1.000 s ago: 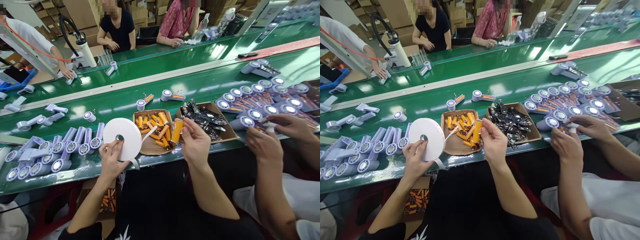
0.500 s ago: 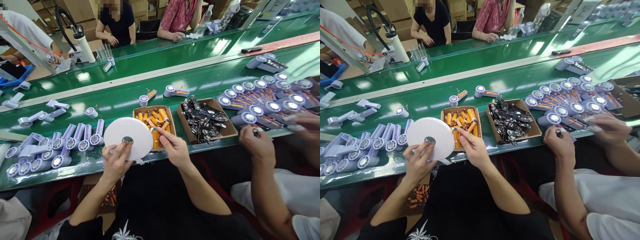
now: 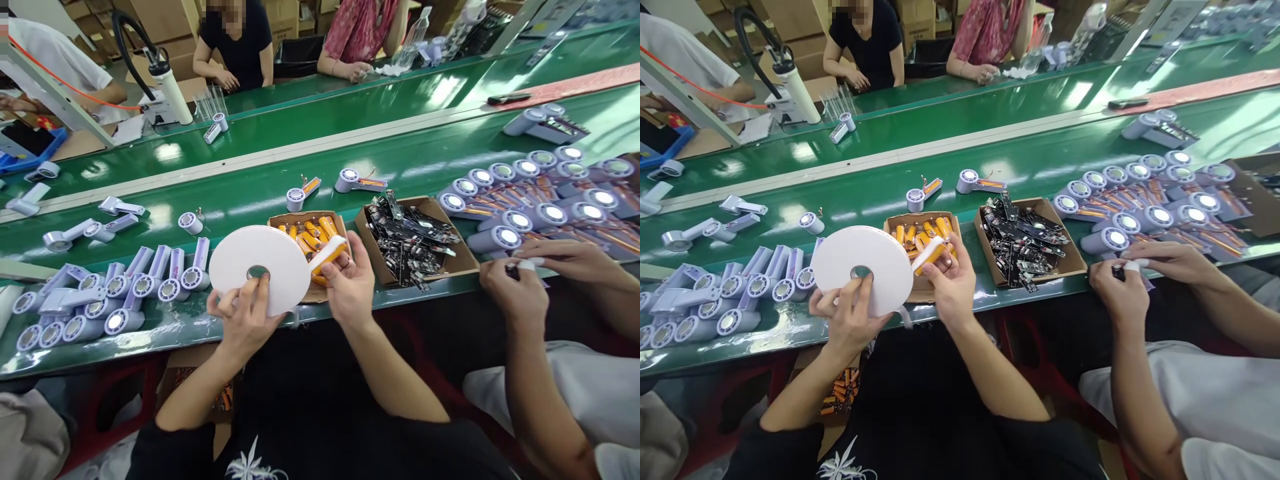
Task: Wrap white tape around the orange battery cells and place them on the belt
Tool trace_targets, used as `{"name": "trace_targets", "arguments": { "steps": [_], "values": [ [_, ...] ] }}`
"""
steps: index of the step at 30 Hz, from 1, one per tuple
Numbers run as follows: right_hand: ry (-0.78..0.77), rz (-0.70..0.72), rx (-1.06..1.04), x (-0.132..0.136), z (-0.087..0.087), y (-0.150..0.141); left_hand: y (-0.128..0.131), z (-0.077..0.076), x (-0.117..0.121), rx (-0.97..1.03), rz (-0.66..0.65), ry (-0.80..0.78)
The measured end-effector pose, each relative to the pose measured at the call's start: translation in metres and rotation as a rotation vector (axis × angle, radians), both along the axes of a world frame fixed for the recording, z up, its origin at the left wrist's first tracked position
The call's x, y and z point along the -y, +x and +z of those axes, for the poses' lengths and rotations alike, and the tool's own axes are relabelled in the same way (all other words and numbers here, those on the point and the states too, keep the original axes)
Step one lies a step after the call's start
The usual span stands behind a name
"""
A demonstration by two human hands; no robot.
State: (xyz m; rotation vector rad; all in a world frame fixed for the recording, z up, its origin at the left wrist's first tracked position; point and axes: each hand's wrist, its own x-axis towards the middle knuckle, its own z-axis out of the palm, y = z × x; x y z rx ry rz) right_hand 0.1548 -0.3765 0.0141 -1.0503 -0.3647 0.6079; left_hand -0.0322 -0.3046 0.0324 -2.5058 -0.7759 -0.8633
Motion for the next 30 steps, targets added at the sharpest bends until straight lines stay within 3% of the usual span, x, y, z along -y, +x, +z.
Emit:
{"name": "trace_targets", "arguments": {
  "steps": [2, 4, 7, 10, 11, 13, 17, 18, 21, 23, 26, 30],
  "values": [
    [0.039, -0.123, -0.082, 0.0, -0.004, -0.016, 0.009, -0.007, 0.014, 0.046, 0.049, -0.03],
    [0.018, -0.093, -0.082, 0.007, -0.008, -0.015, 0.009, -0.013, 0.031, 0.069, 0.057, -0.085],
    [0.006, -0.048, -0.027, 0.027, -0.016, 0.024, -0.006, -0.021, 0.055, 0.057, -0.067, -0.225],
    [0.159, -0.317, 0.0, 0.034, -0.019, 0.077, -0.012, -0.028, 0.058, 0.014, -0.245, -0.373],
    [0.183, -0.368, -0.001, 0.031, -0.018, 0.09, -0.008, -0.027, 0.05, -0.009, -0.253, -0.389],
    [0.162, -0.344, 0.018, 0.021, -0.012, 0.098, 0.005, -0.021, 0.017, -0.111, -0.225, -0.42],
    [0.076, -0.217, 0.071, 0.017, 0.0, 0.073, 0.028, 0.007, -0.083, -0.379, -0.326, -0.723],
    [0.055, -0.221, 0.069, 0.022, 0.001, 0.066, 0.029, 0.015, -0.109, -0.376, -0.256, -0.777],
    [-0.038, -0.269, 0.04, 0.046, -0.008, 0.056, 0.018, 0.03, -0.18, -0.301, 0.213, -0.8],
    [-0.114, -0.279, 0.017, 0.066, -0.016, 0.056, 0.004, 0.034, -0.214, -0.302, 0.444, -0.786],
    [-0.18, -0.261, -0.023, 0.096, -0.027, 0.06, -0.019, 0.035, -0.231, -0.329, 0.545, -0.773],
    [-0.235, -0.302, -0.058, 0.128, -0.035, 0.064, -0.041, 0.025, -0.189, -0.454, 0.514, -0.737]
  ]
}}
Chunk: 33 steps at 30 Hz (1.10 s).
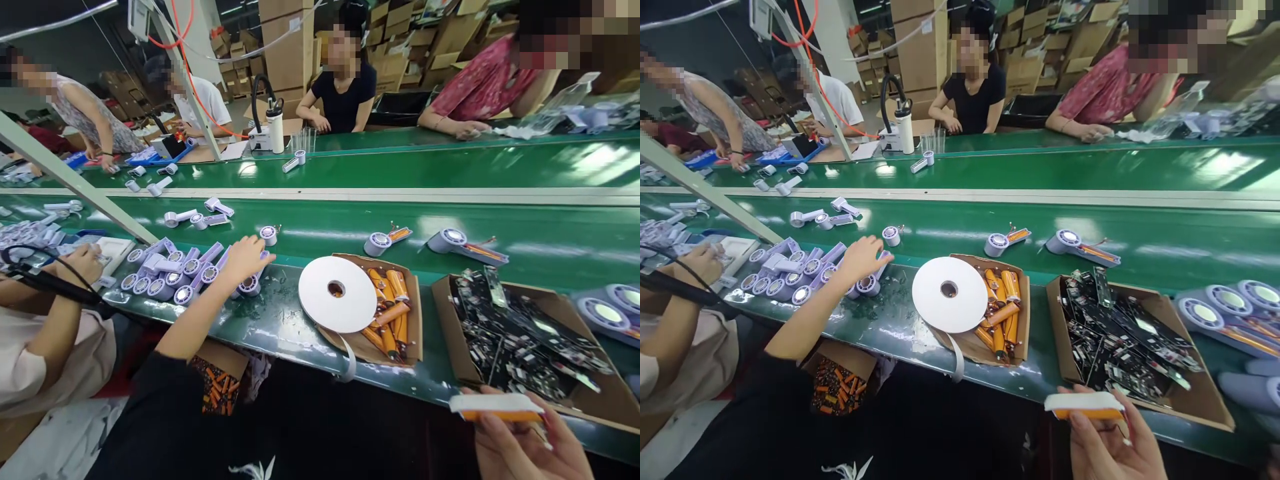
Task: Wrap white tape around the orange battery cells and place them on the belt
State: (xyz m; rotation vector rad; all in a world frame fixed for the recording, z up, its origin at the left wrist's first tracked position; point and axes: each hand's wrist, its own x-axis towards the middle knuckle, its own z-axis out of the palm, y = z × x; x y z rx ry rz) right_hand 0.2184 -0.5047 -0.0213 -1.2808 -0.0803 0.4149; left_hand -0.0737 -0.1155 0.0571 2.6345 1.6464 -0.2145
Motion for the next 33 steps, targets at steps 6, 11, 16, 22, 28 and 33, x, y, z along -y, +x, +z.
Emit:
{"name": "trace_targets", "arguments": {
  "steps": [6, 11, 16, 22, 28, 33],
  "values": [
    [-0.138, -0.013, 0.012, 0.001, 0.006, -0.001, -0.021, -0.01, 0.063, -0.301, -0.055, -0.098],
    [-0.062, 0.045, 0.115, -0.034, 0.027, -0.002, 0.022, 0.014, 0.034, -0.201, -0.277, -0.112],
    [0.122, 0.211, 0.281, -0.09, 0.044, 0.01, 0.139, 0.006, -0.055, -0.016, -0.509, -0.106],
    [0.053, 0.385, 0.565, -0.175, 0.061, 0.057, 0.224, -0.046, -0.128, 0.031, -0.675, -0.403],
    [-0.391, 0.823, 0.863, -0.3, 0.037, 0.094, 0.223, -0.077, -0.133, 0.182, -0.606, -0.448],
    [-0.746, 1.077, 1.137, -0.36, 0.014, 0.089, 0.231, -0.088, -0.127, 0.222, -0.485, -0.464]
  ]
}}
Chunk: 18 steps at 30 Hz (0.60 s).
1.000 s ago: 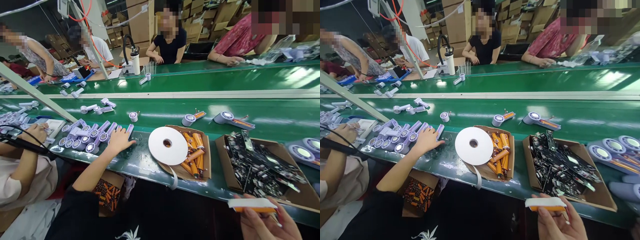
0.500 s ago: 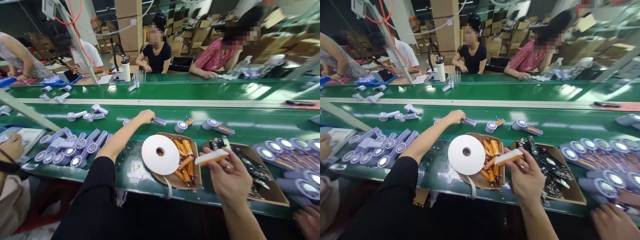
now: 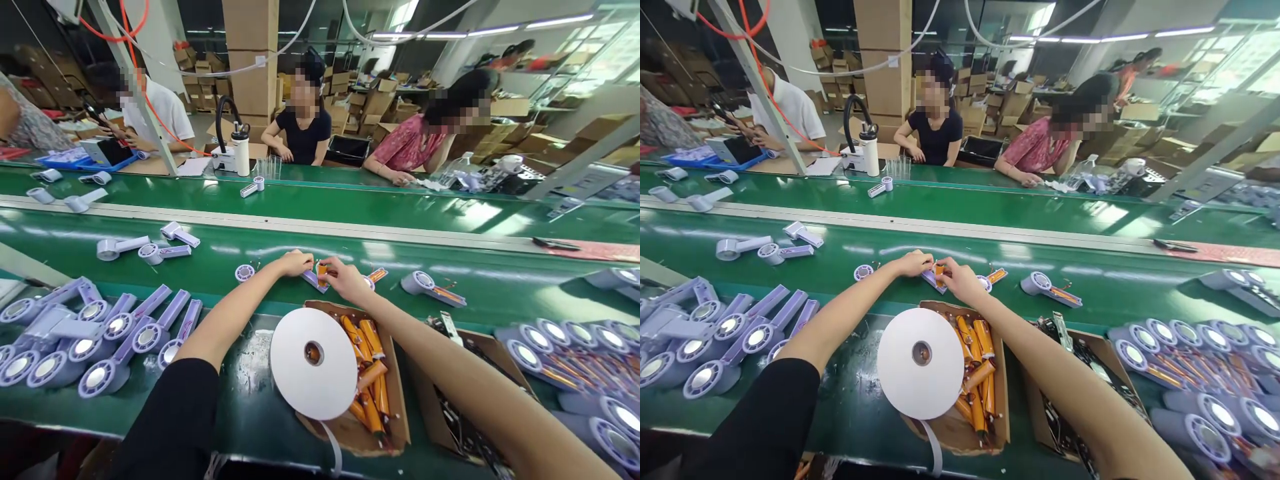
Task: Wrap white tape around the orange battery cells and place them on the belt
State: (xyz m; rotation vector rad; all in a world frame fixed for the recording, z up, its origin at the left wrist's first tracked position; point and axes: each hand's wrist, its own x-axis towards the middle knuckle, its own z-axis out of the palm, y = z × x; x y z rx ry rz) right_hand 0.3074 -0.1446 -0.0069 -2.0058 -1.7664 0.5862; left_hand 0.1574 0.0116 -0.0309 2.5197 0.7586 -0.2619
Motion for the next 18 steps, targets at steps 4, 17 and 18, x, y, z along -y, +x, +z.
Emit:
{"name": "trace_targets", "arguments": {
  "steps": [4, 17, 18],
  "values": [
    [-0.132, 0.078, 0.247, -0.005, -0.002, -0.003, 0.008, -0.004, 0.002, -0.014, 0.057, -0.018],
    [-0.335, 0.154, 0.578, -0.018, 0.017, -0.032, 0.018, 0.007, 0.017, 0.012, 0.103, 0.025],
    [-0.334, 0.156, 0.586, -0.018, 0.02, -0.034, 0.018, 0.009, 0.018, 0.016, 0.101, 0.035]
  ]
}}
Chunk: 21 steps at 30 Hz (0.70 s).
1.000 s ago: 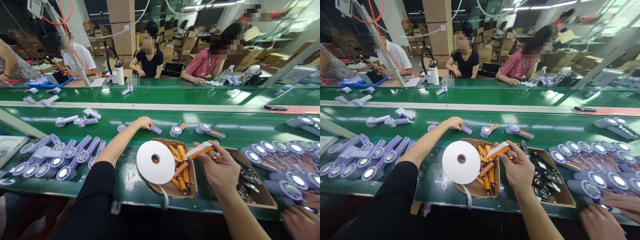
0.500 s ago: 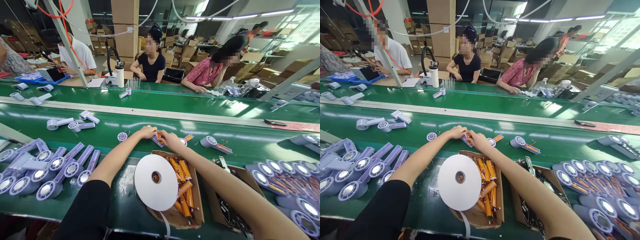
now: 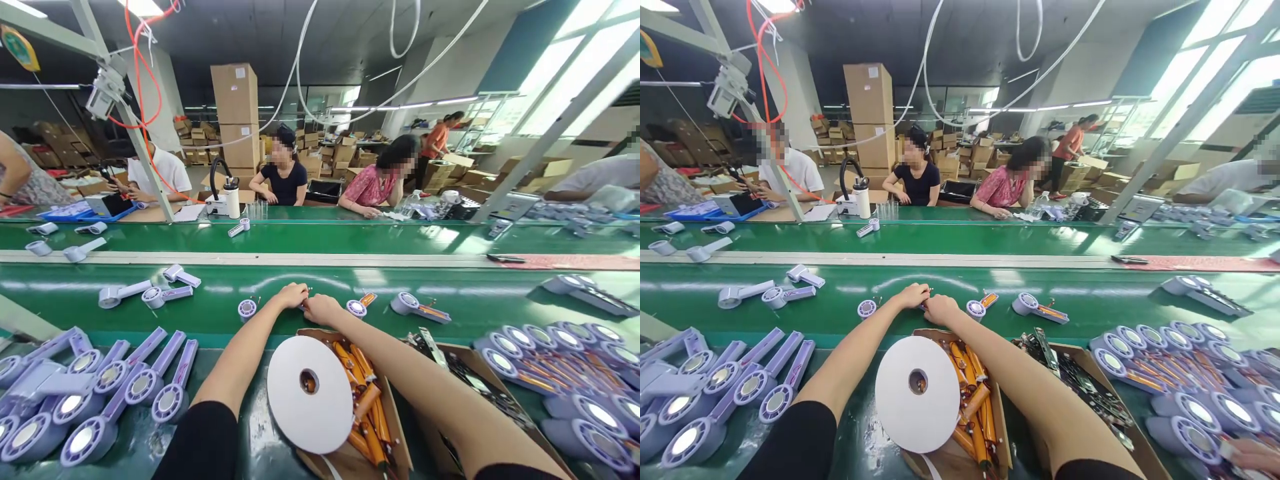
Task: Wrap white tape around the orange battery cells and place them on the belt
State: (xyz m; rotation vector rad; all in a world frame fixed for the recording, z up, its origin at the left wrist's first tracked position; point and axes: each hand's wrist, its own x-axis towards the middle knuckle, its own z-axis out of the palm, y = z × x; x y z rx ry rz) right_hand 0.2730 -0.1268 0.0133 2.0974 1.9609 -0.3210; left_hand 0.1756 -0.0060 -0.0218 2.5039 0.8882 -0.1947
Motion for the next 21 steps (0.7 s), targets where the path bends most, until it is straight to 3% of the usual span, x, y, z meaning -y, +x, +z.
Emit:
{"name": "trace_targets", "arguments": {
  "steps": [4, 8, 11, 15, 18, 21],
  "values": [
    [0.028, 0.006, -0.011, 0.007, 0.018, -0.002, 0.006, 0.006, 0.003, 0.01, -0.033, 0.022],
    [0.052, -0.021, -0.057, 0.017, 0.025, 0.025, 0.022, -0.009, -0.003, 0.033, -0.061, 0.01],
    [0.05, -0.028, -0.085, 0.019, 0.015, 0.043, 0.035, -0.03, -0.014, 0.057, -0.051, -0.003],
    [0.045, -0.041, -0.092, 0.005, -0.01, 0.037, 0.045, -0.045, -0.023, 0.072, -0.042, -0.028],
    [0.015, -0.019, -0.098, -0.008, -0.016, 0.034, 0.049, -0.043, -0.023, 0.086, -0.04, -0.035],
    [-0.064, 0.04, -0.13, 0.008, 0.008, 0.054, 0.051, -0.035, -0.019, 0.09, -0.035, -0.05]
  ]
}}
